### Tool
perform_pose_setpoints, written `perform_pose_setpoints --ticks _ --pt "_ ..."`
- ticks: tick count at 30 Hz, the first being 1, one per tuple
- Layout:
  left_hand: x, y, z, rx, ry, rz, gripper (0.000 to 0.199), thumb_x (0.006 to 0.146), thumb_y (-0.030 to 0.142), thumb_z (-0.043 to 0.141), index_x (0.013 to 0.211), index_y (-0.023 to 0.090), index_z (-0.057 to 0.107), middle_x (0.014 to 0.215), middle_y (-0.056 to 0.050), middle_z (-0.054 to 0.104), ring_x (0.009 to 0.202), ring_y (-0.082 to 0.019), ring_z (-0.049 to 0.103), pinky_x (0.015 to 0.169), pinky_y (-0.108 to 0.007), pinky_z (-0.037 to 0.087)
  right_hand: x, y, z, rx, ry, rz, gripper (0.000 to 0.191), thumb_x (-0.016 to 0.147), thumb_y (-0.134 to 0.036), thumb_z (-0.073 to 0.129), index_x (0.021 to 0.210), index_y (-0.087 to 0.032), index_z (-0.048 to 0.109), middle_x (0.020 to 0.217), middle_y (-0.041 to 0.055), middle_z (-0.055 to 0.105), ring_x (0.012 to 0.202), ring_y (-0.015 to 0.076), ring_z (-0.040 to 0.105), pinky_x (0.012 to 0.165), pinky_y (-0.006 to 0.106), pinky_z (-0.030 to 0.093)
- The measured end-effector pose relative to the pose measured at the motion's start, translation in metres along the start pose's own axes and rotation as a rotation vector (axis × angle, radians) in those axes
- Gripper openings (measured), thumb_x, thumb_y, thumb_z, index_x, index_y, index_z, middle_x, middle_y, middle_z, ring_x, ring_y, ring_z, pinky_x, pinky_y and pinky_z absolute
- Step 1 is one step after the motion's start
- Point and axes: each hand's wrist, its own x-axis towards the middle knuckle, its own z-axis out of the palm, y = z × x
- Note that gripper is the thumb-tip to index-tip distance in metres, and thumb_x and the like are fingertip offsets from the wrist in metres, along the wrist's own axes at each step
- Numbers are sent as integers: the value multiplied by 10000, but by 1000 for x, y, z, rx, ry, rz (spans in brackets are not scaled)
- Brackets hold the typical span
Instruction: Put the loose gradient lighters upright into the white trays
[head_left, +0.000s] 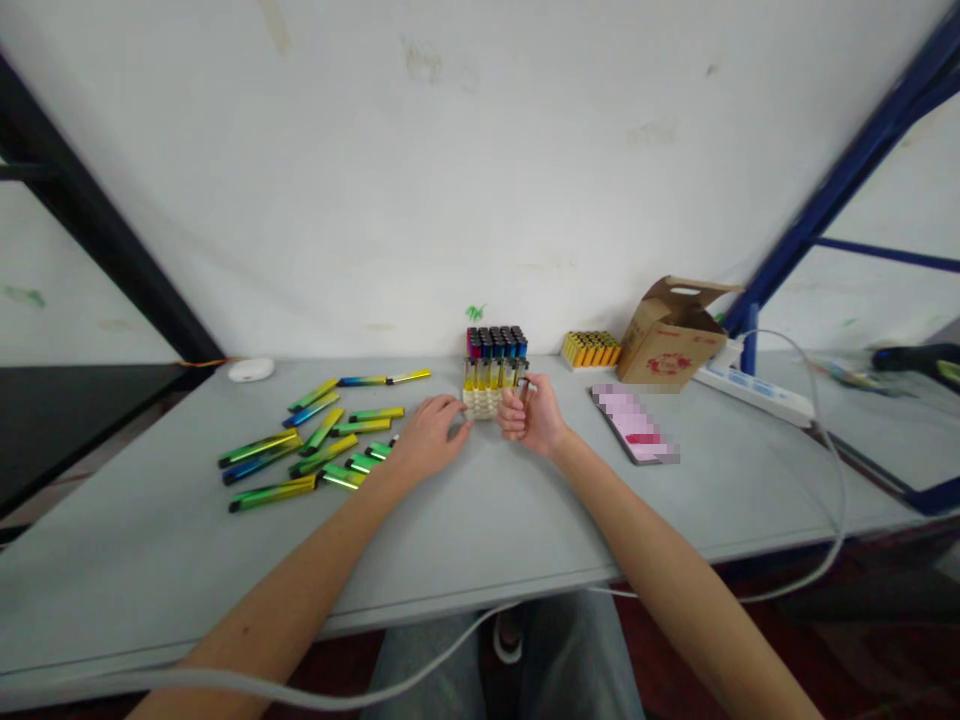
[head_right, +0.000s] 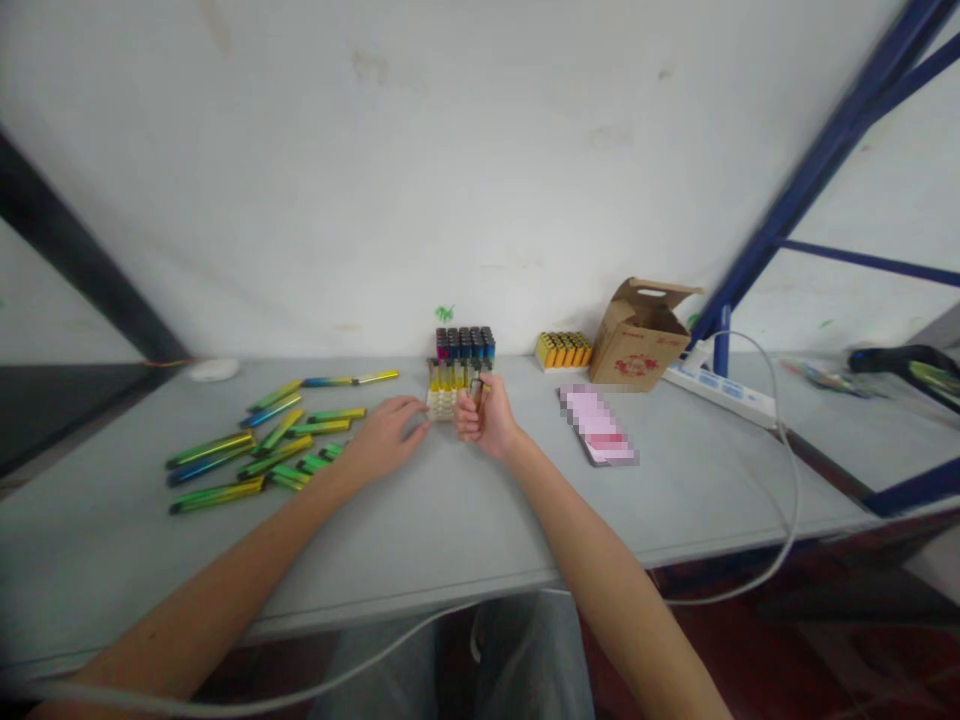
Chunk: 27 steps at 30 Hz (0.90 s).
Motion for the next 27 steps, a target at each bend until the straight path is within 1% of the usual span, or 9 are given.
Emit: perform_pose_setpoints --ticks 5,8,11,17,21,27 --pt "0 -1 1 12 -2 -14 261 901 259 471 1089 168 628 1094 -110 635 1053 -265 578 989 -434 467 1 -2 3 17 82 -30 459 882 -519 208 537 -225 277 449 -74 187 392 86 107 344 182 125" --pt "1 -1 1 15 -8 -16 266 902 251 465 1096 163 623 1089 -109 635 1051 -261 579 988 -427 469 0 -5 5 22 138 -66 436 891 -484 195 549 -227 274 450 -74 191 390 88 103 343 182 117" --pt "1 0 1 8 -2 -5 265 902 244 463 1095 157 622 1084 -110 635 1045 -256 579 986 -425 470 0 -6 9 7 178 -72 418 901 -469 198 569 -227 277 453 -79 194 386 87 103 346 178 112" --pt "1 1 2 3 -12 -10 271 907 245 465 1105 140 618 1092 -117 633 1060 -263 571 995 -433 463 1 0 16 -84 221 -24 383 911 -412 170 602 -226 300 452 -84 212 373 87 104 350 175 103" --pt "0 1 2 -4 -10 -12 263 907 245 469 1102 152 620 1091 -115 633 1058 -259 574 989 -434 468 3 4 16 -135 239 -15 381 915 -404 176 605 -224 307 460 -86 214 369 82 114 361 184 87" --pt "-1 0 3 -13 -7 -7 268 913 257 468 1107 152 619 1100 -117 630 1056 -259 572 988 -435 469 4 4 13 -153 249 -25 395 905 -466 212 606 -225 307 465 -92 213 377 80 114 362 183 95"
